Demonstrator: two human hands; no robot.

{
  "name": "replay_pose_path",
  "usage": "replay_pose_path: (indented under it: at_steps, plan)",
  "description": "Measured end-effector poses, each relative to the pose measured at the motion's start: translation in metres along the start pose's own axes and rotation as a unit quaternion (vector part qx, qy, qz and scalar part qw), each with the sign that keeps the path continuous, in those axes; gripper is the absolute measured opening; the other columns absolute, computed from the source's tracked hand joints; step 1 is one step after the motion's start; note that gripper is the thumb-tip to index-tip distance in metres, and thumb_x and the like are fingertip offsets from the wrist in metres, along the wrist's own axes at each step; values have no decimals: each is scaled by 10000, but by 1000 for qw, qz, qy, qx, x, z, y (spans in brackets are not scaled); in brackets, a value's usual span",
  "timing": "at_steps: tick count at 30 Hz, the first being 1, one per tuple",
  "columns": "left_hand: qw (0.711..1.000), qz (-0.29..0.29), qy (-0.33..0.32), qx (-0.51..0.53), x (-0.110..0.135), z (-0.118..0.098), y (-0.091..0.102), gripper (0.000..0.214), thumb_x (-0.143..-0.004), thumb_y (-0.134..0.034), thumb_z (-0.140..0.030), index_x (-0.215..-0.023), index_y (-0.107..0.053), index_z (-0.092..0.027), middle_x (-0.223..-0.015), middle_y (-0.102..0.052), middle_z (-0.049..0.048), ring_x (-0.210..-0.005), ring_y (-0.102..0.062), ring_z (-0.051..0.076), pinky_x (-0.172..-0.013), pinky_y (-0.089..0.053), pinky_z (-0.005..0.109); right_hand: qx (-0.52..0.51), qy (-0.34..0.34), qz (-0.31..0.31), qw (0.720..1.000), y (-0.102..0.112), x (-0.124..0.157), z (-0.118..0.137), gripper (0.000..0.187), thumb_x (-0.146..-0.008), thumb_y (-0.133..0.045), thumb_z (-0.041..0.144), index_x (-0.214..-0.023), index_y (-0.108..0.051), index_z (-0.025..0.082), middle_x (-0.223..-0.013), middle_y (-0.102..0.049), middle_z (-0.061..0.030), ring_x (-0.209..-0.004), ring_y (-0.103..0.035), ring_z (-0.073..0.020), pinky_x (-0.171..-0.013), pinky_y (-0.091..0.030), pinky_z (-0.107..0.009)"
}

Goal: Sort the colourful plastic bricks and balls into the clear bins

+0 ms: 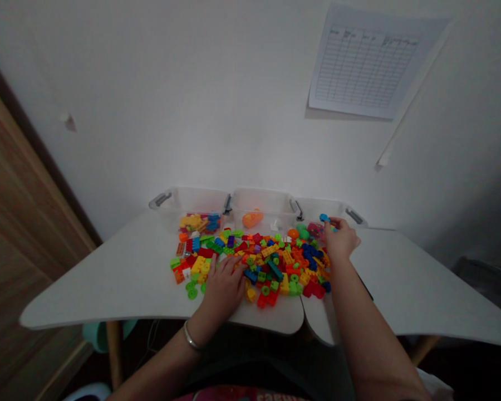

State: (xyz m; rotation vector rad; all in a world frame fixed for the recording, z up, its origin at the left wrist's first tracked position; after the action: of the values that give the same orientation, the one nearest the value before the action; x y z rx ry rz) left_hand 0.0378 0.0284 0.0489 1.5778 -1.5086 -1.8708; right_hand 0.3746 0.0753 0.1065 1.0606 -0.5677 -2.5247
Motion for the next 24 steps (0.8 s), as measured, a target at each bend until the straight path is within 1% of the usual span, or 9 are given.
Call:
replay_pose_path:
  at_steps: [7, 12, 15, 18, 21, 24]
  plan:
    - [1000, -1, 2, 5, 0, 0, 1, 300, -833, -523, -212, -1097, -664, -236, -1218, -657, 75, -1144, -569, 281, -1116, -263, 615, 47, 38, 30, 998, -6, -1, 0, 323, -824, -515, 386, -1024, -708, 221, -896, -714, -92, -896, -572, -267, -847, -314, -402]
    - [1000, -4, 6, 8, 0, 1, 0, 300, -834, -527, -215, -1101, -663, -232, -1213, -660, 70, -1155, -557, 285, -1119, -251, 620, 18, 47, 43, 998, -8, -1, 1, 374, -821, -469, 337, -1087, -703, 217, -992, -724, -86, -919, -598, -264, -873, -342, -416]
    - [1000, -4, 6, 9, 0, 0, 1, 294, -831, -532, -215, -1091, -668, -230, -1201, -667, 68, -1168, -542, 296, -1118, -243, 627, -6, 44, 46, 998, -9, -2, -2, 397, -811, -450, 346, -1080, -708, 206, -981, -726, -88, -902, -609, -259, -896, -362, -438]
    - [1000, -6, 6, 5, 0, -1, 2, 295, -828, -533, -212, -1088, -670, -231, -1184, -674, 63, -1168, -538, 302, -1115, -244, 633, -58, 37, 59, 996, -14, -5, -9, 417, -799, -444, 372, -1064, -707, 186, -960, -727, -98, -867, -627, -249, -888, -409, -434]
    - [1000, -7, 6, 3, 0, -2, 3, 287, -821, -540, -216, -1073, -676, -240, -1155, -685, 61, -1162, -541, 307, -1109, -252, 639, -147, 31, 90, 985, -20, -7, -15, 456, -768, -465, 379, -1099, -677, 150, -1006, -719, -118, -837, -642, -227, -826, -476, -387]
    - [1000, -6, 4, 4, 0, -2, 3, 276, -817, -545, -218, -1056, -680, -245, -1130, -694, 58, -1160, -544, 306, -1107, -252, 644, -204, 17, 107, 973, -17, -6, -15, 484, -747, -487, 370, -1140, -642, 134, -1040, -710, -125, -847, -649, -216, -809, -503, -375]
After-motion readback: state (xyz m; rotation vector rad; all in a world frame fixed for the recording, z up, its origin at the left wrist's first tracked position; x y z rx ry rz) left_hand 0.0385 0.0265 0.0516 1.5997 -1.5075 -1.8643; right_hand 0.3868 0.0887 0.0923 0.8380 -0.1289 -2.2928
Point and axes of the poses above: each hand's wrist, its own x-axis away from the middle knuckle, its own y-axis out of the back of the hand, z = x × y, the point moved 6 cm from there along -x, towards the middle knuckle
